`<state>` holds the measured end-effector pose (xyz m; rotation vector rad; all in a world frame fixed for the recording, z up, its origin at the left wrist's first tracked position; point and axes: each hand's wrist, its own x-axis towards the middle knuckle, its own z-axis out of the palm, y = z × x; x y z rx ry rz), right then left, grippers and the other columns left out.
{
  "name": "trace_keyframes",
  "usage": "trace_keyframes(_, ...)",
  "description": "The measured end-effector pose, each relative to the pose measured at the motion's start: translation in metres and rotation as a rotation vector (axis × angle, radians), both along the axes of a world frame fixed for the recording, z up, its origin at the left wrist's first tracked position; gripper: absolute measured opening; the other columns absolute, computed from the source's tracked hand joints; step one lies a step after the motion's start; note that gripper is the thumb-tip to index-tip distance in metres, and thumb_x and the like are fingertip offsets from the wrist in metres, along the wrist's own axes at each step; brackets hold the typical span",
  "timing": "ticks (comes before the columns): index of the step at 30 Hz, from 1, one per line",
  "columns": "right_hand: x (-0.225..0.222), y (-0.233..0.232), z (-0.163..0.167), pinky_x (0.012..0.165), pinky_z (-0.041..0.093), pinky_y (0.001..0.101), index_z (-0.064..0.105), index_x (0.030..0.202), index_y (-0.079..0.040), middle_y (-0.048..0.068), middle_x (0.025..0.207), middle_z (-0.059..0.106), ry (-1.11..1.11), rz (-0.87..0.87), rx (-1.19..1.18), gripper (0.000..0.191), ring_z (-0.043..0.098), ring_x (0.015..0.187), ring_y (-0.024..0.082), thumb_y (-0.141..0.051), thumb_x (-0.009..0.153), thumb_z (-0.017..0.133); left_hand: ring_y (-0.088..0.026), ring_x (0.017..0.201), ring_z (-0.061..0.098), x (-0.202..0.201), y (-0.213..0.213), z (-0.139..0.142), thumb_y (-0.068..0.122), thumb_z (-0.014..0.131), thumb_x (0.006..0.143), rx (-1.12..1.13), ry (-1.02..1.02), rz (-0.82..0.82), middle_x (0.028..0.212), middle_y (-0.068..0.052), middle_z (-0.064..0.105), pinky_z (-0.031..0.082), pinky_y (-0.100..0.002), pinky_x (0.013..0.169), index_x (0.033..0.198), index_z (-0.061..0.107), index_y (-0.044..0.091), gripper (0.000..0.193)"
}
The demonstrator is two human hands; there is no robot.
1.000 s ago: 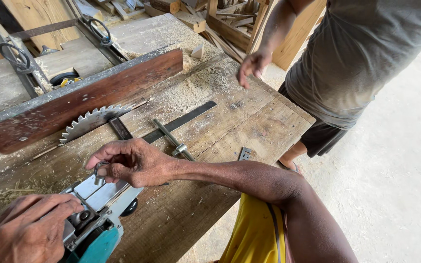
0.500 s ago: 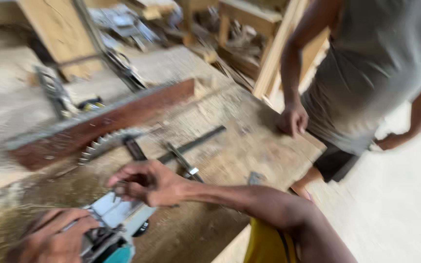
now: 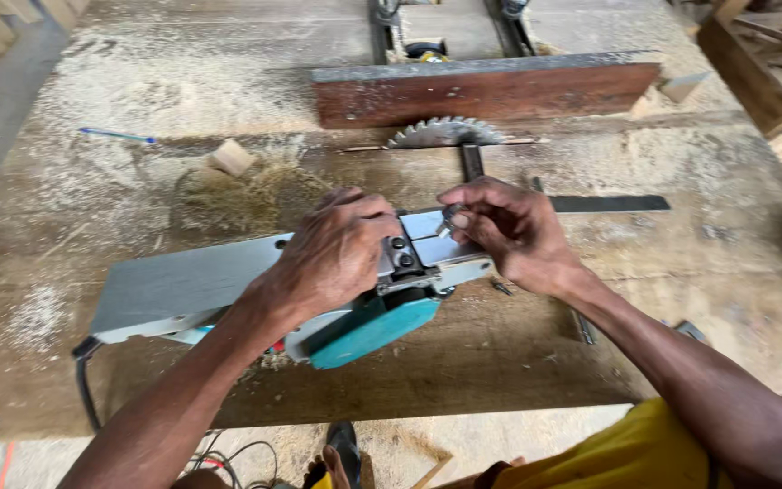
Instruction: The person aligns a blade on an electric hand planer resting on a sawdust-covered workbench. They hold a blade-setting gauge against the planer's cutting head, seat the blade under it, and repeatedly tighten the retaining screws by hand while checking the blade edge, finishing with final tightening of the screws.
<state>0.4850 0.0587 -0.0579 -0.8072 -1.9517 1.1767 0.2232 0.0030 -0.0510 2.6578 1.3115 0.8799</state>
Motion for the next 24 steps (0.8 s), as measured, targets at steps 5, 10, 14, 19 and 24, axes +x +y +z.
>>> trace_keyframes(5, -0.022, -0.01, 0.005, 0.076, 0.063, 0.0245, 0.07, 0.121, 0.0, 0.008, 0.107, 0.071, 0.019, 0.044, 0.064, 0.024, 0.069, 0.088, 0.011, -0.003, 0.097, 0.067, -0.028, 0.091, 0.067, -0.008, 0.007, -0.001, -0.001, 0.068, 0.078, -0.05, 0.024, 0.035, 0.093, -0.009, 0.069, 0.048, -0.046, 0.099, 0.09, 0.076, 0.005, 0.016)
trace_keyframes(10, -0.035, 0.007, 0.017, 0.079, 0.065, 0.0278, 0.072, 0.117, -0.002, 0.008, 0.104, 0.076, -0.063, 0.098, 0.337, 0.024, 0.075, 0.092, 0.014, -0.005, 0.094, 0.071, -0.025, 0.076, 0.066, -0.005, 0.027, 0.008, -0.003, 0.069, 0.077, -0.036, 0.069, 0.038, 0.08, -0.01, 0.067, 0.05, -0.045, 0.097, 0.085, 0.077, 0.001, 0.012)
trace_keyframes(14, -0.038, -0.005, 0.013, 0.08, 0.065, 0.0286, 0.071, 0.119, -0.003, 0.011, 0.112, 0.074, -0.099, 0.146, 0.328, 0.027, 0.076, 0.095, 0.016, -0.003, 0.092, 0.071, -0.026, 0.077, 0.066, -0.009, 0.021, -0.004, -0.005, 0.068, 0.077, -0.091, 0.037, 0.019, 0.079, -0.01, 0.066, 0.05, -0.046, 0.098, 0.083, 0.076, 0.0, 0.011)
trace_keyframes(19, -0.043, -0.009, 0.014, 0.08, 0.065, 0.0288, 0.07, 0.12, -0.004, 0.011, 0.113, 0.075, -0.137, 0.161, 0.377, 0.029, 0.076, 0.096, 0.017, -0.001, 0.091, 0.071, -0.027, 0.078, 0.067, -0.011, 0.021, -0.014, -0.005, 0.068, 0.076, -0.085, 0.025, 0.025, 0.078, -0.01, 0.066, 0.049, -0.047, 0.1, 0.085, 0.077, 0.001, 0.014)
trace_keyframes(24, -0.046, -0.014, 0.022, 0.081, 0.063, 0.0317, 0.069, 0.121, -0.005, 0.012, 0.118, 0.074, -0.194, 0.172, 0.451, 0.032, 0.076, 0.1, 0.022, 0.0, 0.09, 0.07, -0.03, 0.082, 0.066, -0.011, 0.02, -0.009, -0.004, 0.069, 0.076, -0.04, -0.013, -0.016, 0.083, -0.012, 0.067, 0.049, -0.048, 0.093, 0.085, 0.077, 0.001, 0.013)
